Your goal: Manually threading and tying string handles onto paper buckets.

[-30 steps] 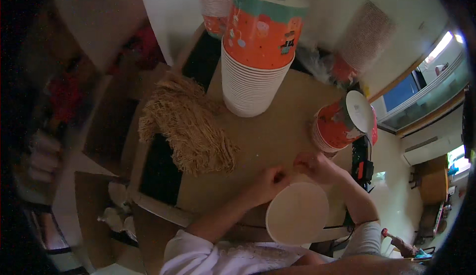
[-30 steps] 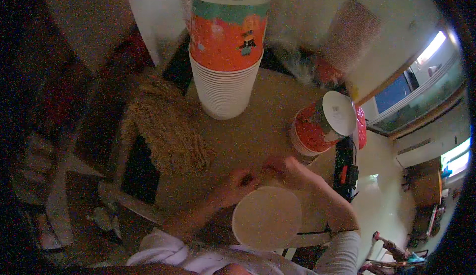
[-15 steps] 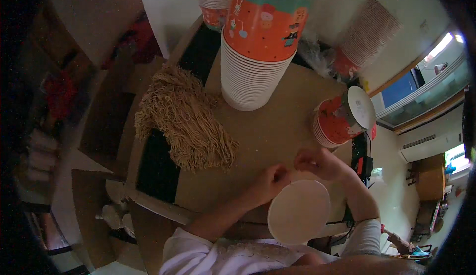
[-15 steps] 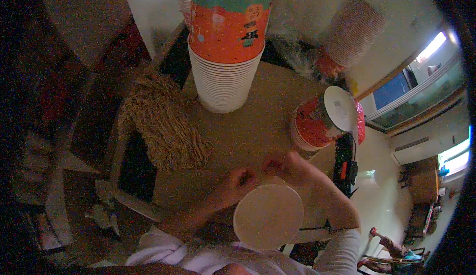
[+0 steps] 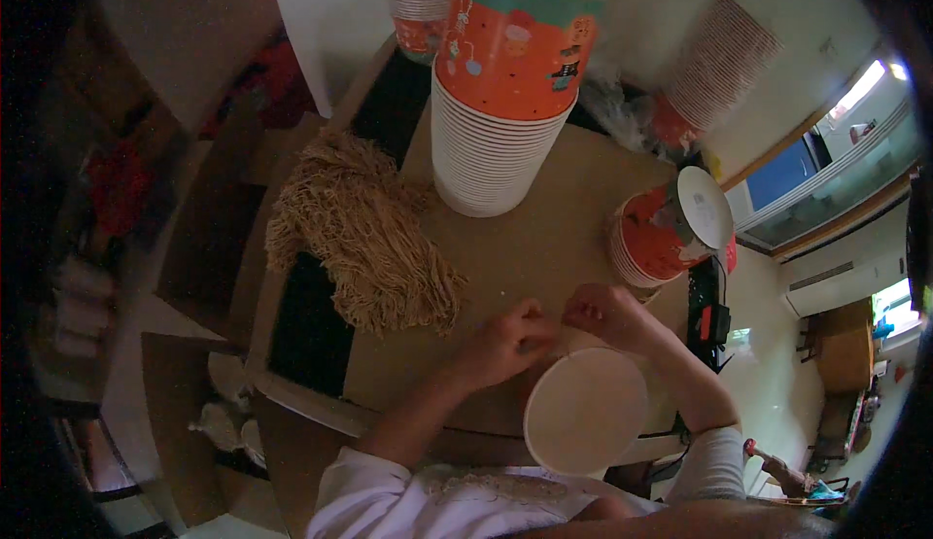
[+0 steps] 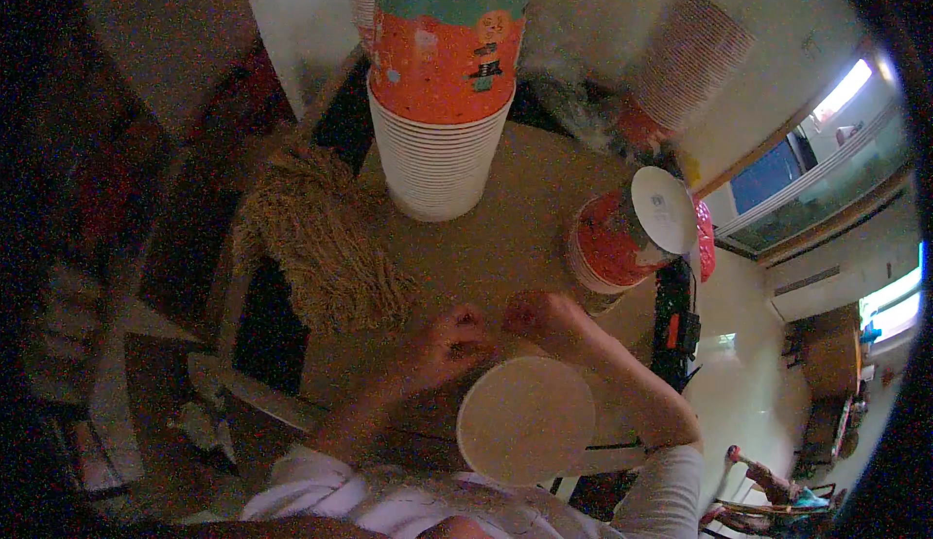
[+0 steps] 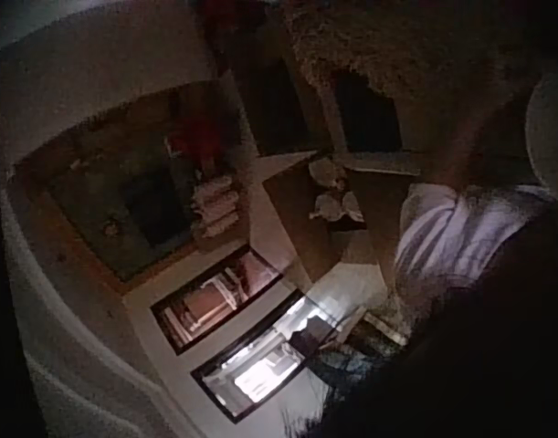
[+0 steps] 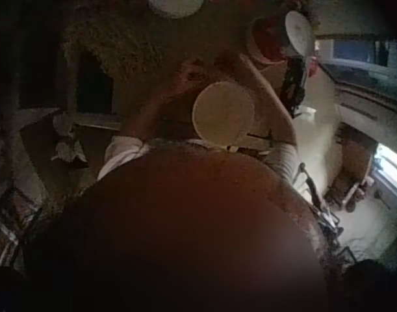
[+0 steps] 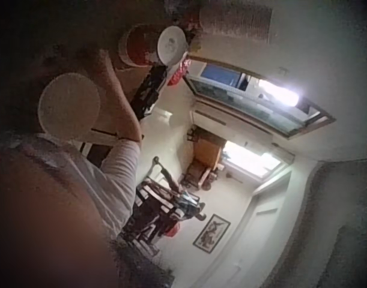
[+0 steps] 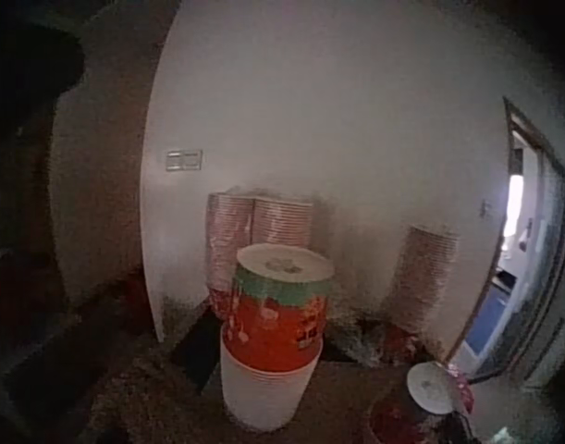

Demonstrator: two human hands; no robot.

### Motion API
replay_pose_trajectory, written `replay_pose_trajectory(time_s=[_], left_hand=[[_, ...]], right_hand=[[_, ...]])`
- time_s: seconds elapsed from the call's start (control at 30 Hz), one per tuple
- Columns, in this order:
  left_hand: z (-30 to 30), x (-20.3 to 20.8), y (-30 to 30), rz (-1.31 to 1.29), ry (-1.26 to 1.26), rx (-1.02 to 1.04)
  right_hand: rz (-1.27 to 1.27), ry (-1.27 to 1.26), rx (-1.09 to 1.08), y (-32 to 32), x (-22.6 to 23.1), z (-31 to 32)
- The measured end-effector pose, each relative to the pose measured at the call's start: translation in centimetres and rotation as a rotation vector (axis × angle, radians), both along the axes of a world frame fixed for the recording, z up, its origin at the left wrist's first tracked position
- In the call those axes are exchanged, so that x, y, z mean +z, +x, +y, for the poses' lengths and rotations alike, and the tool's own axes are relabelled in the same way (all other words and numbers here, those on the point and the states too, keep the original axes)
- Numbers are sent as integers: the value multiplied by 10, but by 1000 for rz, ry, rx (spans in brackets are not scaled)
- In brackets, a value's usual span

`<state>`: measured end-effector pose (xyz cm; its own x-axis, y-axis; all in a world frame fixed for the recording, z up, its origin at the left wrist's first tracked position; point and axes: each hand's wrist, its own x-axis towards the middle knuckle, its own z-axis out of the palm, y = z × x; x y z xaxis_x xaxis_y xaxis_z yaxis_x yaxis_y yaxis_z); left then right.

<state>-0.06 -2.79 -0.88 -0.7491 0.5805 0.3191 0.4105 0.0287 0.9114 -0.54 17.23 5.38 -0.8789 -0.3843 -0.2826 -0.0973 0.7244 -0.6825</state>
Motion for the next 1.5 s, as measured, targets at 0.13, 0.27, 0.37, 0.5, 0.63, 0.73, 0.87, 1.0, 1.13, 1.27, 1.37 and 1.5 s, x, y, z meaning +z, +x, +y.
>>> replay_pose_trajectory(time_s=[0.13,0.27,0.37,0.5,0.63,0.73,0.87,1.0,1.13,1.27,1.37,1.5], left_hand=[[1,0,-5,-303,93,-26],[-2,-17,-10,-91,176,-97],[1,-18,-8,-17,80,-5],[5,-5,-4,135,-177,50],[16,-17,5,24,-118,117],[20,-17,4,-376,29,40],[25,-5,4,-932,324,-76],[24,-20,0,-1204,305,-112],[26,-15,2,-1245,341,-129],[24,-25,4,-1231,330,-128],[20,-14,2,-1169,315,-208],[21,-4,6,-1249,344,-81]], right_hand=[[-29,-9,-46,1,1,1],[-60,-47,-56,1,0,1],[-56,-32,-22,0,-3,3],[-20,-60,52,3,-8,8],[-22,1,-57,12,3,2],[-5,-7,-81,16,3,2],[93,-43,-97,25,12,-4],[258,-27,-145,36,16,-15],[700,83,-98,47,8,-16],[774,97,-43,50,16,-23],[757,148,19,51,17,-19],[554,65,-68,49,11,-15]])
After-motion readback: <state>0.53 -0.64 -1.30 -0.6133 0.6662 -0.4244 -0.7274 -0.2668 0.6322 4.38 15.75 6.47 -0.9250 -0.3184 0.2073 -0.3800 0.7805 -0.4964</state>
